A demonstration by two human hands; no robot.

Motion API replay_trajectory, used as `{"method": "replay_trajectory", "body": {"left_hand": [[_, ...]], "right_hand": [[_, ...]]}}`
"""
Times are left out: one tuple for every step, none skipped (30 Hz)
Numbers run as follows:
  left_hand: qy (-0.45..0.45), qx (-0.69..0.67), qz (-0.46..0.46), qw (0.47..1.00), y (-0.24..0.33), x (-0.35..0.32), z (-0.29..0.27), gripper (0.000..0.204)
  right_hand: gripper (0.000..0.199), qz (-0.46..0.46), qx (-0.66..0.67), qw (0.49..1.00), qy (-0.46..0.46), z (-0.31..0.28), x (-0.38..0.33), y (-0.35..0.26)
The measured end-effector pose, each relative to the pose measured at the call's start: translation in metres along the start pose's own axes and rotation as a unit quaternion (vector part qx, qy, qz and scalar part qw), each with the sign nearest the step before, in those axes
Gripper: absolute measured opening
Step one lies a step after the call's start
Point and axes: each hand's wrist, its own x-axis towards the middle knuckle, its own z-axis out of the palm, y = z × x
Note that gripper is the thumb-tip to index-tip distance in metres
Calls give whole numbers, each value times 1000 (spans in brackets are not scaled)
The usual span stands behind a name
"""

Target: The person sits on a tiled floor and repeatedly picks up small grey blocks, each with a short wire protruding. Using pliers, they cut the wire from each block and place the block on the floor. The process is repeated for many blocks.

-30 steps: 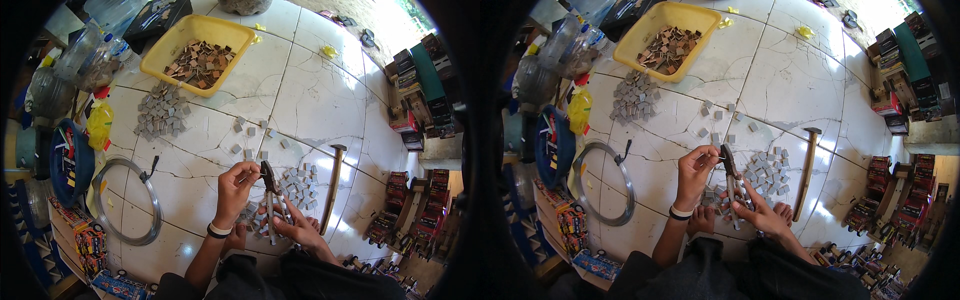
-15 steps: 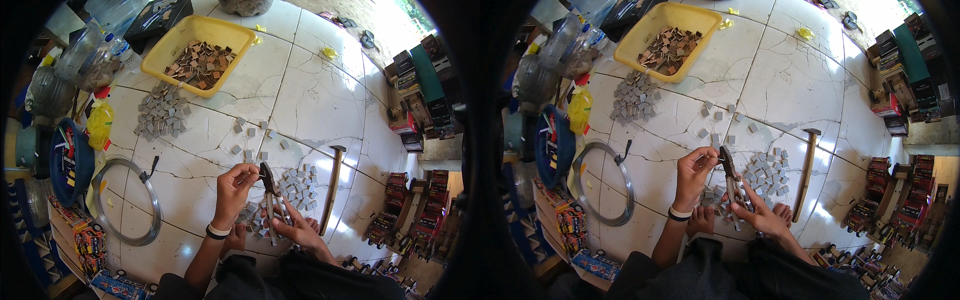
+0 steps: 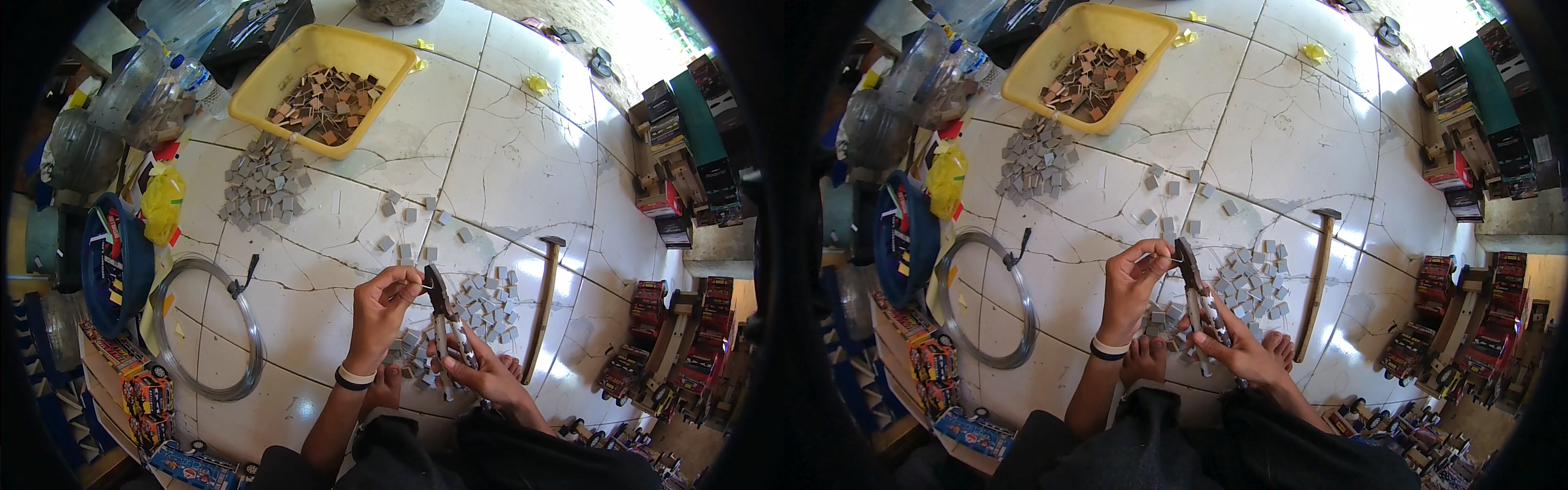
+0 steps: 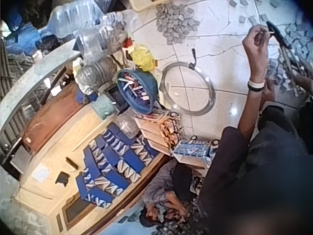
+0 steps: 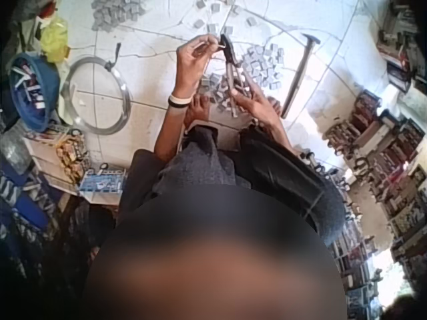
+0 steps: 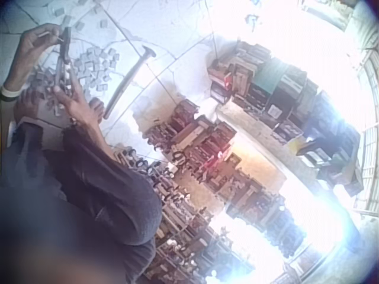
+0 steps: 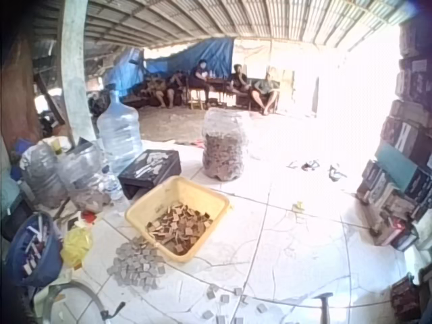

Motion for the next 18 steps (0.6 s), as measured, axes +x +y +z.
{"method": "replay_trajectory", "body": {"left_hand": [[2,-1,-1,1000,0,0,0,10],[5,-2,0,1000,-1,0,0,10],[8,-3,5,1000,-2,0,0,10],[2,-7,3,1000,-3,-1,0,10],[-4,-11,4,1000,-6,-1,-1,10],[-8,-17,10,1000,-8,-1,-2,10],[-8,-7,-4,1000,-12,-1,-2,10],[-8,0,-13,1000,-16,0,-3,10],[-9,3,-20,1000,-20,1,-4,11],[-13,11,-29,999,-24,2,-6,11],[-20,14,-33,999,-27,3,-9,11],[-23,19,-45,999,-29,5,-12,11],[-24,33,-25,999,-31,4,-14,11],[-20,48,-17,998,-31,3,-15,11],[-12,67,-22,997,-31,1,-16,11],[-8,64,12,998,-29,-2,-16,11],[0,66,34,997,-27,-4,-15,11],[3,63,62,996,-24,-6,-14,10]], "right_hand": [[63,-6,0,1000,-5,-1,1,1],[56,17,-20,1000,-8,-2,3,3],[49,37,-41,998,-18,-3,6,5],[41,64,-81,995,-12,-3,9,8],[33,65,-57,996,0,-1,9,13],[25,72,-51,996,28,2,10,20],[20,83,-55,994,44,4,12,27],[21,76,-69,993,63,5,14,34],[24,72,-93,991,69,5,20,41],[27,69,-129,986,77,4,25,47],[29,76,-122,986,83,4,27,53],[28,66,-132,986,79,2,31,57],[28,66,-153,983,77,1,32,61],[27,87,-201,971,92,-1,32,62],[25,31,-224,967,119,2,31,65],[24,-8,-274,948,160,5,28,67],[23,-27,-321,928,186,6,27,66],[23,-50,-324,919,218,5,25,65]]}}
